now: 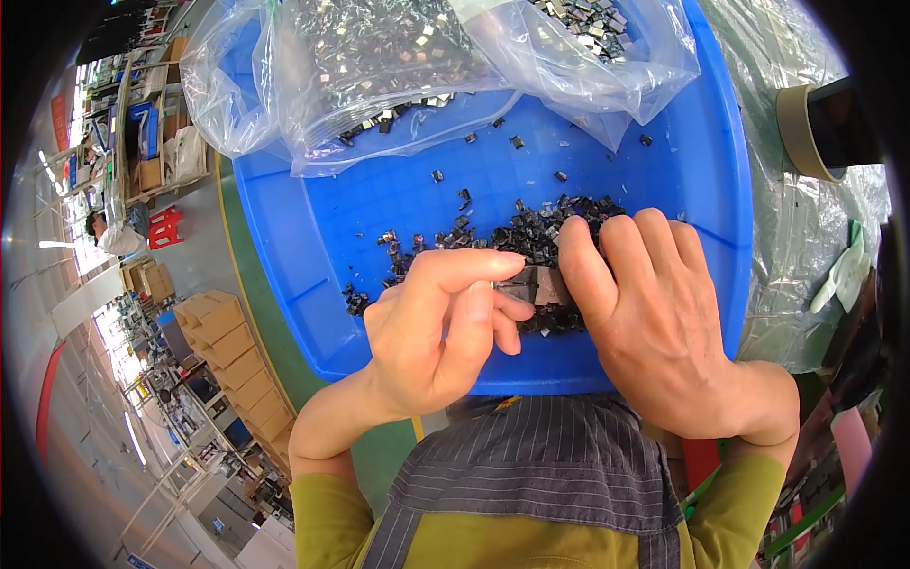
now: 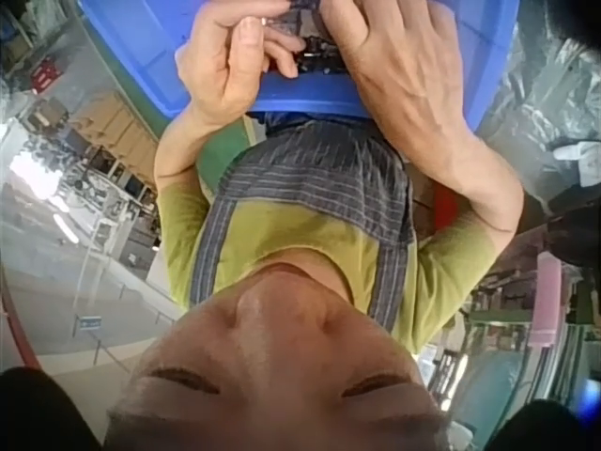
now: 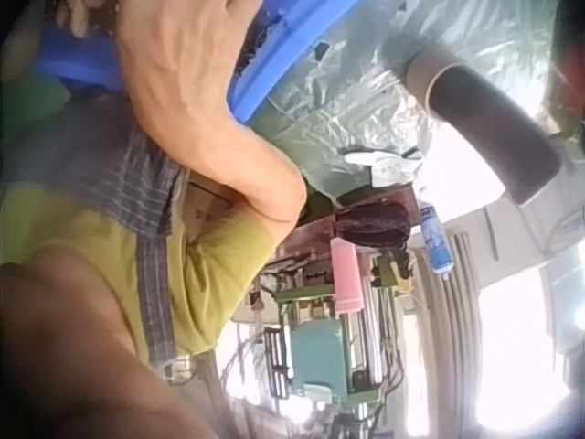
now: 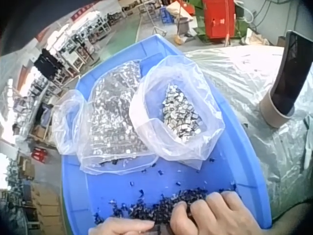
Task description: Trimming small electronic or plastic components using nippers at a workbench.
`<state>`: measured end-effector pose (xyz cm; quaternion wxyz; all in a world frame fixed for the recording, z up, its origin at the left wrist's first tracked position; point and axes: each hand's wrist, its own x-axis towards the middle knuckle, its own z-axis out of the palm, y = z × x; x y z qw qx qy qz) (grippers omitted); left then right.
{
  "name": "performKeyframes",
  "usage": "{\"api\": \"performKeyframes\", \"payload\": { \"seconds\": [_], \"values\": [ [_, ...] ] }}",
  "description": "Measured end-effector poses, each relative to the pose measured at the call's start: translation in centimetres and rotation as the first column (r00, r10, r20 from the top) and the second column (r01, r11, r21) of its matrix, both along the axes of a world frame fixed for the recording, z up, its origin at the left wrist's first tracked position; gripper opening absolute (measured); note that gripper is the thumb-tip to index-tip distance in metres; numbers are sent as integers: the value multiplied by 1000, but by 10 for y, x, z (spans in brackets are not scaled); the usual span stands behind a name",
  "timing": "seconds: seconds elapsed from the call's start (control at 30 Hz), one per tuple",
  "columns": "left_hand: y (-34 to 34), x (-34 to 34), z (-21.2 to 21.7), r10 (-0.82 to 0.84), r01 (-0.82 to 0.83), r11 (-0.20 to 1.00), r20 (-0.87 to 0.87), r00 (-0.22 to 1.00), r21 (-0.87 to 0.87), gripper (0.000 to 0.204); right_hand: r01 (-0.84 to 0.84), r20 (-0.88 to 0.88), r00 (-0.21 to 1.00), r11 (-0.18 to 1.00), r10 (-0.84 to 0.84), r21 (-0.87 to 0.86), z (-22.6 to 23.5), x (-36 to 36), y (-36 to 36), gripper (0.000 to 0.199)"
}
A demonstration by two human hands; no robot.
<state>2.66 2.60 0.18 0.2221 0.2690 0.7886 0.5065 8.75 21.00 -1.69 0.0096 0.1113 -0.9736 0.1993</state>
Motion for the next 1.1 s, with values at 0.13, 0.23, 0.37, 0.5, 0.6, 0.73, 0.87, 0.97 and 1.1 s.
{"api": "performKeyframes", "payload": {
  "seconds": [0.13,0.23,0.37,0.5,0.6,0.73,0.87,0.97,1.1],
  "values": [
    [1,0,0,-6,6,1000,-18,1000,-31,25,-19,33,999,999,18,31,2,0,1,42],
    [-1,0,-5,11,-11,1000,-11,1000,15,21,-20,37,999,999,19,29,2,1,0,43],
    [-2,1,-5,41,-42,997,22,999,64,19,-21,55,998,1000,20,13,1,2,0,44],
    [-4,-3,-4,10,-26,989,110,994,143,18,-49,75,995,983,63,-175,0,1,4,39],
    [-1,-4,-2,7,-34,988,178,984,149,18,-41,139,986,943,92,-331,-2,2,6,31],
    [2,-3,4,63,-122,976,301,952,183,18,-26,228,960,866,161,-499,1,-2,10,26],
    [-2,-5,1,59,-157,965,405,912,212,19,-16,207,969,875,132,-483,-1,0,8,23],
    [-2,-8,6,39,-125,976,429,902,176,21,-16,192,974,880,121,-474,0,0,9,24],
    [0,-4,7,74,-150,974,387,919,170,22,-27,75,996,944,55,-329,0,-1,7,37]
  ]
}}
